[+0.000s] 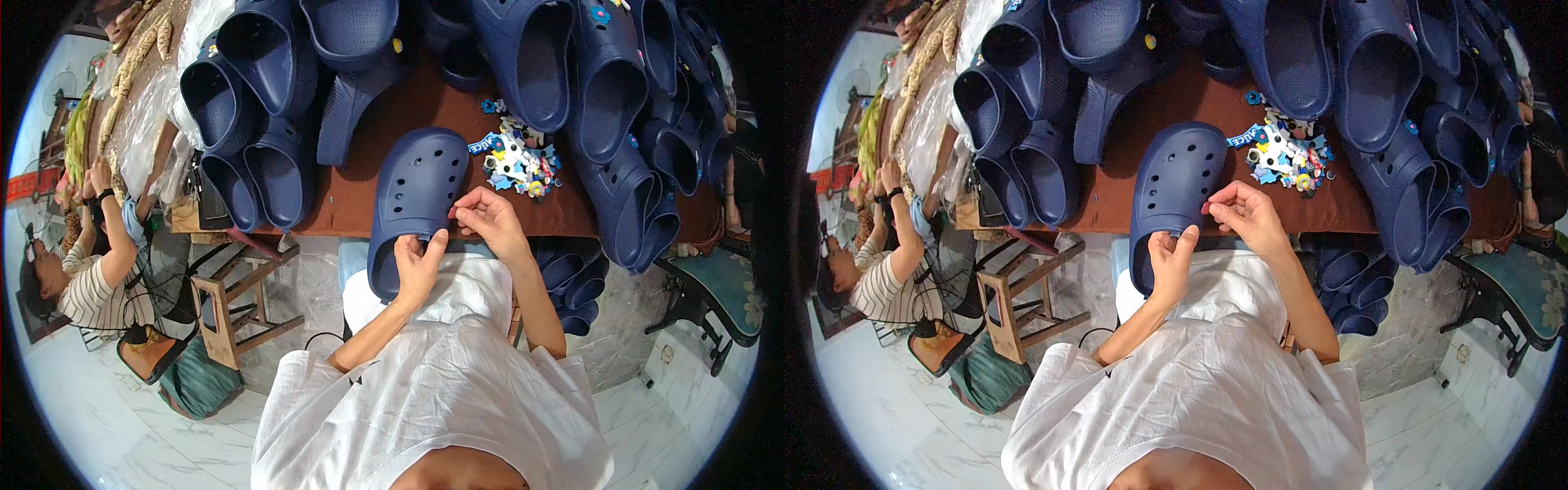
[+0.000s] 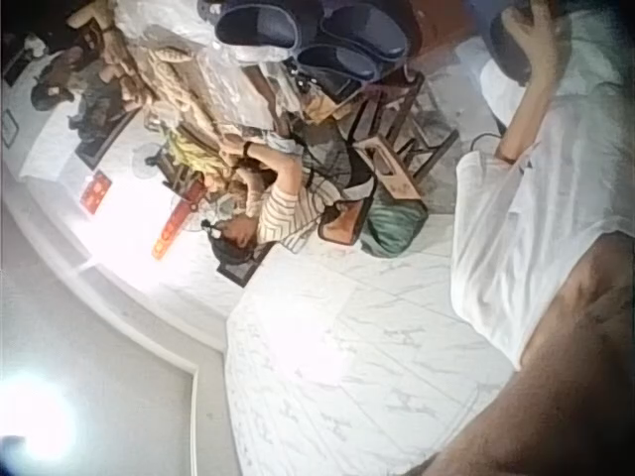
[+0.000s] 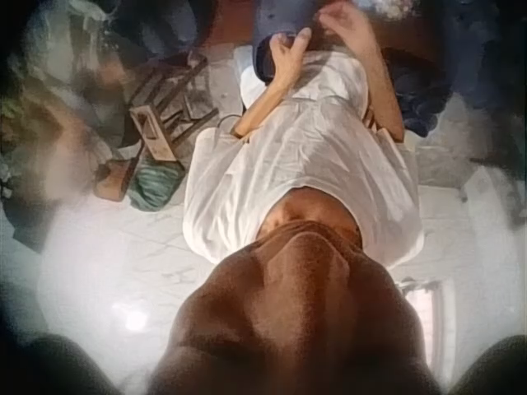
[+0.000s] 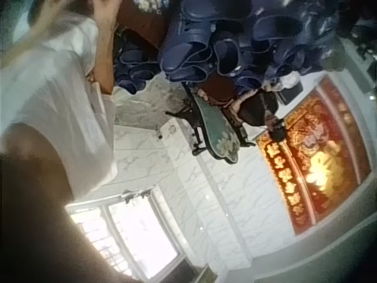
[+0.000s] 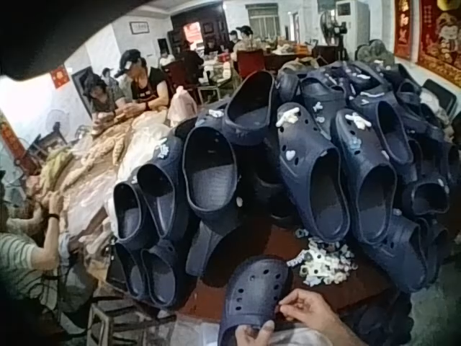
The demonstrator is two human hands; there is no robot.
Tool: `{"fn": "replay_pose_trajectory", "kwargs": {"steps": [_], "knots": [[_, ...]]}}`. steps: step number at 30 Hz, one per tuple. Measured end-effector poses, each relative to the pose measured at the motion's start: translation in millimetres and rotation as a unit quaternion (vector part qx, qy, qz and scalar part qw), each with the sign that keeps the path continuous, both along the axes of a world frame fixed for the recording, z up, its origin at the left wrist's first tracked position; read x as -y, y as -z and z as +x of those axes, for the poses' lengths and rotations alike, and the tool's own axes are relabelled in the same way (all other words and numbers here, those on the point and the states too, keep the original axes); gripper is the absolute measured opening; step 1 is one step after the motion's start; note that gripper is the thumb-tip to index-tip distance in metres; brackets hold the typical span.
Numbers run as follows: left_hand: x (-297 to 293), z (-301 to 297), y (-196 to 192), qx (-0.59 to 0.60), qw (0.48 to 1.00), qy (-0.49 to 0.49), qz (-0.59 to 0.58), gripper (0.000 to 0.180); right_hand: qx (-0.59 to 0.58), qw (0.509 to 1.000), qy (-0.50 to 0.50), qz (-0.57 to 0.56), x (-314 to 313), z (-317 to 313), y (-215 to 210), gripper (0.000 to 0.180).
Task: The recorder attaches decorative charms and stickers to blue foam shoes.
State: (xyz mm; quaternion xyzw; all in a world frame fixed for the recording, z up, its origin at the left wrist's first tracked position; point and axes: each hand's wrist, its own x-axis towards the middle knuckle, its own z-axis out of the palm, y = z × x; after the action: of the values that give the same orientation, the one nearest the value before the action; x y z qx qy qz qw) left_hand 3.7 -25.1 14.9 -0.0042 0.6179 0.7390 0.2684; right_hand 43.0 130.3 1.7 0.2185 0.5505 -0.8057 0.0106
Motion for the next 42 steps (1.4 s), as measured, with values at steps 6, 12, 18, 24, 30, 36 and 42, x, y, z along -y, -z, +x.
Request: {"fn": "replay_pose_trajectory", "kwargs": {"steps": [6, 12, 18, 24, 30, 36, 42], "knots": [[2.3, 0.4, 8.6, -0.008, 1.0, 0.01, -0.002, 0.019, 0.056, 0.996, -0.037, -0.056, -7.4, -1.9, -0.5, 0.011], [-0.2, -0.7, 6.5, -0.01, 1.0, 0.003, 0.007, 0.018, 0.054, 0.995, -0.016, -0.088, -4.9, -3.6, -3.3, 0.012], [1.6, -1.6, 4.6, -0.018, 0.999, 0.024, 0.011, 0.019, 0.073, 0.991, -0.037, -0.103, -8.3, -5.3, -1.3, 0.014], [-0.3, -0.9, 5.4, -0.02, 1.0, 0.019, 0.013, 0.018, 0.086, 0.989, -0.04, -0.11, -8.9, -7.7, -1.2, 0.014], [0.3, -4.5, 2.7, 0.017, 0.999, 0.036, -0.003, 0.02, 0.041, 0.997, 0.0, -0.068, 1.2, -6.4, -3.5, 0.013], [-3.6, -12.4, -5.7, 0.057, 0.997, 0.01, 0.051, 0.02, -0.006, 0.99, 0.131, -0.056, 33.3, -6.4, 12.0, 0.013], [-1.4, -18.6, 12.3, 0.132, 0.984, -0.082, 0.088, 0.025, -0.034, 0.974, 0.176, 0.137, 33.4, 6.4, 16.2, 0.01]]}}
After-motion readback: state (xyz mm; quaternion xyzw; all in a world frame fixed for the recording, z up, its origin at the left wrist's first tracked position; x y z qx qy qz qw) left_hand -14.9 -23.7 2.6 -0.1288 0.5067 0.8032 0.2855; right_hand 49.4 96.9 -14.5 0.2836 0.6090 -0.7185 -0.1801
